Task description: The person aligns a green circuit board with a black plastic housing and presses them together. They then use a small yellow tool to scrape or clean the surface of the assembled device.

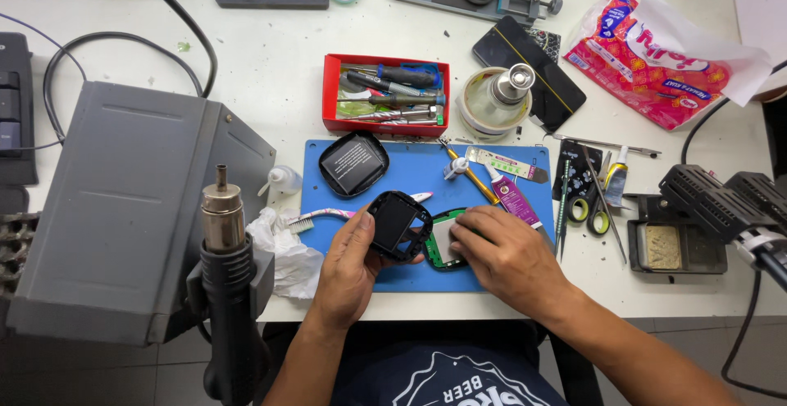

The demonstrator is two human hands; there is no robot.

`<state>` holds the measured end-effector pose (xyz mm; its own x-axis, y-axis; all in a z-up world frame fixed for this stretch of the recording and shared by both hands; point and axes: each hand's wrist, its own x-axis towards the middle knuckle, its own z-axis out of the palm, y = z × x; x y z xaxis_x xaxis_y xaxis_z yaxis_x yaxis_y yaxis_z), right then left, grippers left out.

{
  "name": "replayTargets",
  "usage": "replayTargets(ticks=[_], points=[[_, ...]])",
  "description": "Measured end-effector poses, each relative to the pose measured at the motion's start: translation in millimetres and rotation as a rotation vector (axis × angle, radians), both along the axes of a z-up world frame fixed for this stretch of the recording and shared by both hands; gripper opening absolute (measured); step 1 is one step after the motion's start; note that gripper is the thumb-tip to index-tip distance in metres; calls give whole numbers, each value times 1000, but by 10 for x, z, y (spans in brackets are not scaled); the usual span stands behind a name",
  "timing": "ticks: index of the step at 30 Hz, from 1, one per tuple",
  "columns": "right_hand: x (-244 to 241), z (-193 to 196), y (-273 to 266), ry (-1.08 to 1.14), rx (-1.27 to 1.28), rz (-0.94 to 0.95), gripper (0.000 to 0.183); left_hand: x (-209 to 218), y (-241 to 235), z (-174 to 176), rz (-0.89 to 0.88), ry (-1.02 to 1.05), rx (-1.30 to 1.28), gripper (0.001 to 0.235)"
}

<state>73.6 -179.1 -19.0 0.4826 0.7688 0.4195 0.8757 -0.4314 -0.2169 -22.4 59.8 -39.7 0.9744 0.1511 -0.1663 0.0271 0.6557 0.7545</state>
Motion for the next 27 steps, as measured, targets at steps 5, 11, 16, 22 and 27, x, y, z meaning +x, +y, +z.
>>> replayTargets(ticks=[5, 11, 16, 22, 27], points=[[-80, -57, -66, -46, -32, -25, 15, 38, -48, -123, -7, 10, -8, 55], [-73, 134, -54, -4, -67, -2, 18, 103, -53, 138, -27, 81, -9, 54], [-43, 250, -90, 85, -95, 39, 26, 42, -35, 155, -17, 192, -31, 52], [14, 138, -93, 144, -170, -44, 29, 36, -46, 183, -13, 182, -40, 54], [-25, 139, -34, 54, -315, -104, 25, 59, -55, 180, -38, 180, -22, 55]])
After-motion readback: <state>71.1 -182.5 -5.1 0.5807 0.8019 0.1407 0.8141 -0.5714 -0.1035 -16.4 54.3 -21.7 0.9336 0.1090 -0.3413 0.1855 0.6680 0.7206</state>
